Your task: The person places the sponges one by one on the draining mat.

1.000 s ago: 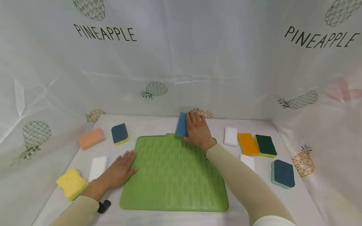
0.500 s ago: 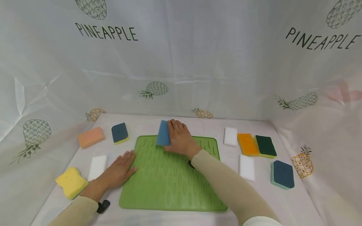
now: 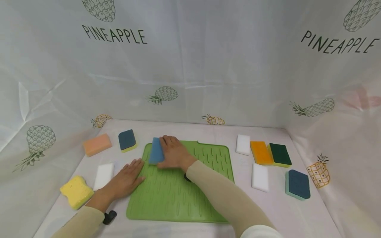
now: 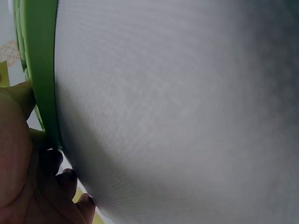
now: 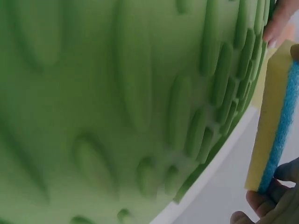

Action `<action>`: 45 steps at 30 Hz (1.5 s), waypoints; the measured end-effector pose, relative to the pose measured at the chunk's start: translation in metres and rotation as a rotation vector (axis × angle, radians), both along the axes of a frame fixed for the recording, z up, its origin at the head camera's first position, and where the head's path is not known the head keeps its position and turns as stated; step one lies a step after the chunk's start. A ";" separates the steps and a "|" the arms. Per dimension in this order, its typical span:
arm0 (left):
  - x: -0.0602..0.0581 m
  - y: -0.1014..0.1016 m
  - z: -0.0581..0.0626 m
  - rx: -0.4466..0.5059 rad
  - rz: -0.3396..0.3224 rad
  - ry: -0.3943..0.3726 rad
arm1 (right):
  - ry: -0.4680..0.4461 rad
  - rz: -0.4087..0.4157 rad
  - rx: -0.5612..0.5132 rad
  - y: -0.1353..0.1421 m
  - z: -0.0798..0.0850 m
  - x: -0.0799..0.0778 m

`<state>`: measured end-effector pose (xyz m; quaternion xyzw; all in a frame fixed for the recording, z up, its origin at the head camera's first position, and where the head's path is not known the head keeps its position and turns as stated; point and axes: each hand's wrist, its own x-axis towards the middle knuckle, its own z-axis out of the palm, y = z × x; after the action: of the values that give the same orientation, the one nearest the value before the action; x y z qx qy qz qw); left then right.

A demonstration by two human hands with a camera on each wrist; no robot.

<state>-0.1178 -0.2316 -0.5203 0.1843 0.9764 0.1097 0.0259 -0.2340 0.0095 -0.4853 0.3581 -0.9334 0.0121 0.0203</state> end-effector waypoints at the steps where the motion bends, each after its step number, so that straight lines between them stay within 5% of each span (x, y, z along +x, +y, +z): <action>1: 0.000 0.000 0.001 0.000 -0.001 -0.003 | -0.010 0.007 -0.001 -0.002 -0.001 0.001; 21: 0.001 0.002 0.001 -0.006 0.003 -0.029 | -0.102 0.034 0.077 -0.014 -0.009 0.003; 45: 0.000 0.002 0.002 0.005 -0.010 -0.025 | -0.084 0.026 0.075 -0.020 -0.015 0.001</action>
<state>-0.1180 -0.2298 -0.5181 0.1878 0.9748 0.1144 0.0382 -0.2329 -0.0107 -0.5001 0.3697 -0.9286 -0.0074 -0.0323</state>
